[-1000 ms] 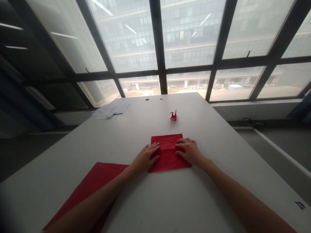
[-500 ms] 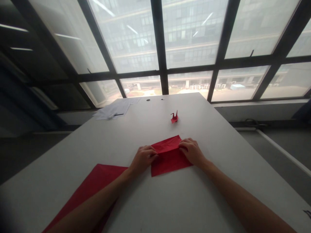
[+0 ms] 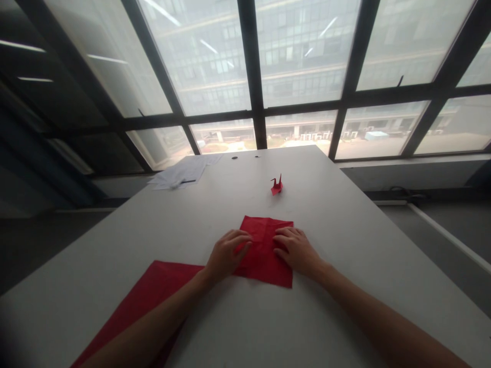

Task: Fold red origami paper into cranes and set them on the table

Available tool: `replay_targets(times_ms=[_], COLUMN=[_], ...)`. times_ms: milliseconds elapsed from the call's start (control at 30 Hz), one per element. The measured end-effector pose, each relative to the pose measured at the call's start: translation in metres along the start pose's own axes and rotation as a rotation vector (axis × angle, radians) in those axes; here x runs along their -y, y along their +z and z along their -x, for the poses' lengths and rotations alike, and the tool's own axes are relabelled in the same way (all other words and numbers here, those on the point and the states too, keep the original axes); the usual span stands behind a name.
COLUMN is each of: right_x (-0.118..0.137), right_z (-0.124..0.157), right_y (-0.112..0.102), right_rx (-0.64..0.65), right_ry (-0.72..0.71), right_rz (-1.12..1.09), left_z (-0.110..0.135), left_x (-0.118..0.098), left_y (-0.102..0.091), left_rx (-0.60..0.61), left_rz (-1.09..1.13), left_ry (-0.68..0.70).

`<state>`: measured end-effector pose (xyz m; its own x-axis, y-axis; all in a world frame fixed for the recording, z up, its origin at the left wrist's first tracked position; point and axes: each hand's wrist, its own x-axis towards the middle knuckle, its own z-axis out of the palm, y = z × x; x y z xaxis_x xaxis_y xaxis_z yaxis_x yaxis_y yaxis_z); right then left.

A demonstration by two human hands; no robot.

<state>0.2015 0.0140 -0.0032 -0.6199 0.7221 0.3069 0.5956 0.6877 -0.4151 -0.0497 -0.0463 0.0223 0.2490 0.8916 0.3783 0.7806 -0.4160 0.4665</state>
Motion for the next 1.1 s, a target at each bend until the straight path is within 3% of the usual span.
replay_targets(times_ms=[67,200,300,600,833,1100], right_x=[-0.008,-0.016,-0.017,-0.019,-0.017,-0.02], right_z=[-0.002,-0.003,-0.002,-0.004,-0.005,-0.005], right_y=[-0.002,-0.006,-0.009,-0.012,-0.016,-0.018], right_rx=[0.053,0.095,0.134,0.146,0.14,0.177], right_ry=[-0.046,-0.042,-0.039,0.0,0.033,0.073], right_rz=[-0.044,-0.063,-0.076,-0.155,-0.234,-0.244], left_z=[-0.001,0.0,0.001,-0.004,-0.005,-0.005], left_x=[0.009,0.027,0.032,0.032,0.032,0.036], left_y=[0.004,0.009,0.008,0.002,0.004,0.004], left_rx=[0.027,0.259,0.309,0.257,0.177,0.213], left_rz=[-0.066,-0.163,-0.178,-0.016,-0.021,-0.018], left_ry=[-0.003,0.0,0.027,-0.055,-0.069,-0.072])
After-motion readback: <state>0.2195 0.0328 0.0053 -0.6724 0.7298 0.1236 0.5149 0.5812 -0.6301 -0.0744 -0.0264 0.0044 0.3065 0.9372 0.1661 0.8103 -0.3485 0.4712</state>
